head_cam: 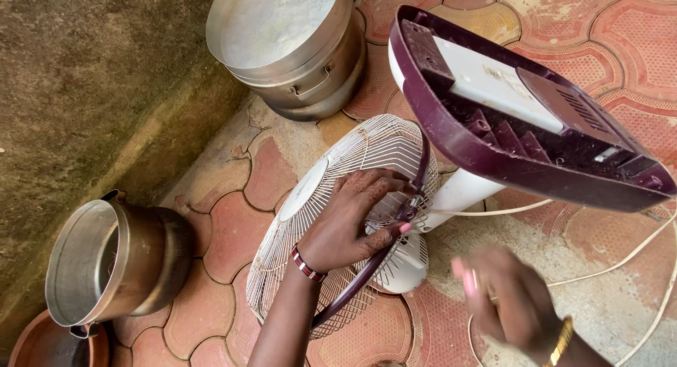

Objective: The person uses a green screwdriver to loosen and remove screws from the back of a white and purple table fan. They then detach the rear plastic cover from the fan's metal cage.

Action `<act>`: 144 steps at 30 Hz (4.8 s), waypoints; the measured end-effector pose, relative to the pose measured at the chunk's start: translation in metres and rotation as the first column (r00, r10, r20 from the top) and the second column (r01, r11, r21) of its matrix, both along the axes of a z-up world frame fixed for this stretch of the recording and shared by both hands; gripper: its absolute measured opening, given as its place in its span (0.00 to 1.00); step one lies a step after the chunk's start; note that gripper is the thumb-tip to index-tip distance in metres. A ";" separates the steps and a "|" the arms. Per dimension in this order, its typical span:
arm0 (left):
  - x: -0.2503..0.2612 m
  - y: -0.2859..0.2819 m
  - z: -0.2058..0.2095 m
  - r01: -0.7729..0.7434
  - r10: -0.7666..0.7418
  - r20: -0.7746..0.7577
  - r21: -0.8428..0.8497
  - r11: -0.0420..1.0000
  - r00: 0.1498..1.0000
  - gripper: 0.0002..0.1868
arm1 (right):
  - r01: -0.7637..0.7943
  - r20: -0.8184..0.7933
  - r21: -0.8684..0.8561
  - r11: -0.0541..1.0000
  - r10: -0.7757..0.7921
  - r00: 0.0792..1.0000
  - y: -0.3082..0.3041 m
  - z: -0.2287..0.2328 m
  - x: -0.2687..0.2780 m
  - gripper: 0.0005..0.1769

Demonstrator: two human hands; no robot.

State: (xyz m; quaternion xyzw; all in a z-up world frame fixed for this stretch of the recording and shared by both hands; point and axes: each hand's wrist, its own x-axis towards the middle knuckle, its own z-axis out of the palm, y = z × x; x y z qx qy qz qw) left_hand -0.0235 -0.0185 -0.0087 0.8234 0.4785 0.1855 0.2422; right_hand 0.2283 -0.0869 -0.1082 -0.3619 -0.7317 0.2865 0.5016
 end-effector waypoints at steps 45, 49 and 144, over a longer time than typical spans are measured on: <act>-0.002 0.003 -0.013 -0.006 -0.010 -0.099 -0.161 0.987 0.995 0.41 | -0.304 -0.313 -0.412 0.859 0.180 0.933 0.087 -0.034 -0.034 0.17; 0.005 0.008 -0.012 0.082 -0.121 -0.344 -0.127 0.989 0.931 0.50 | -0.076 0.024 -0.580 0.811 0.110 0.994 0.083 -0.023 -0.024 0.21; 0.050 0.059 -0.040 0.130 -0.156 -0.168 -0.154 0.979 0.973 0.59 | 0.014 0.285 0.439 0.898 -0.154 0.946 0.019 -0.007 -0.024 0.22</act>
